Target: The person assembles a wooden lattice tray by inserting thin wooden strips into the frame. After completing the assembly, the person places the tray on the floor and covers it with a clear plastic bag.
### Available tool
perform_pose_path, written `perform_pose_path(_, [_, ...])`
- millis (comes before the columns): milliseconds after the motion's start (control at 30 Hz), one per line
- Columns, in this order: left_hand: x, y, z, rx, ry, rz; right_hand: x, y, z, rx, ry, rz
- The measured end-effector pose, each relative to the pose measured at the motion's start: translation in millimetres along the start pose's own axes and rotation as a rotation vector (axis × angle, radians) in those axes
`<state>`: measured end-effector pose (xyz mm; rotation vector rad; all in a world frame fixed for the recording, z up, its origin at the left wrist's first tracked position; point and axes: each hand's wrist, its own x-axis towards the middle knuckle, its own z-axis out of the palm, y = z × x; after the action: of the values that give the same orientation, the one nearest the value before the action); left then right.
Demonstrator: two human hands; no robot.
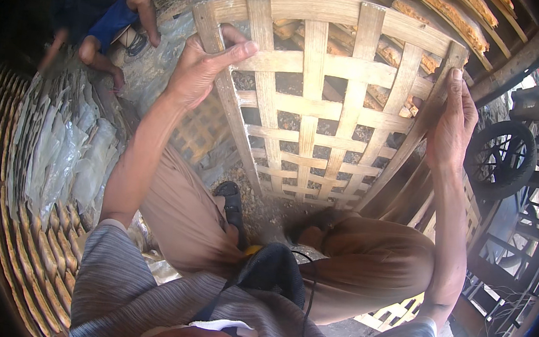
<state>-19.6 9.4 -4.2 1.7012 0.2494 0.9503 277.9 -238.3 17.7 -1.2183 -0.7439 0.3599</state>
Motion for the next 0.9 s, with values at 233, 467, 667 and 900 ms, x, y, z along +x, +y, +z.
perform_pose_path(233, [-8, 10, 3, -0.028, 0.133, -0.301, 0, -5, 8, -0.040, 0.035, 0.005])
perform_pose_path(467, [-9, 9, 1, -0.191, 0.058, -0.301, -4, -17, 21, -0.100, -0.057, 0.009])
perform_pose_path(667, [-10, 10, -7, -0.192, 0.128, -0.184, -6, -7, 5, -0.386, -0.263, -0.001])
perform_pose_path(900, [-12, 12, -13, -0.173, 0.084, -0.163, -11, -16, 13, -0.310, -0.259, 0.031])
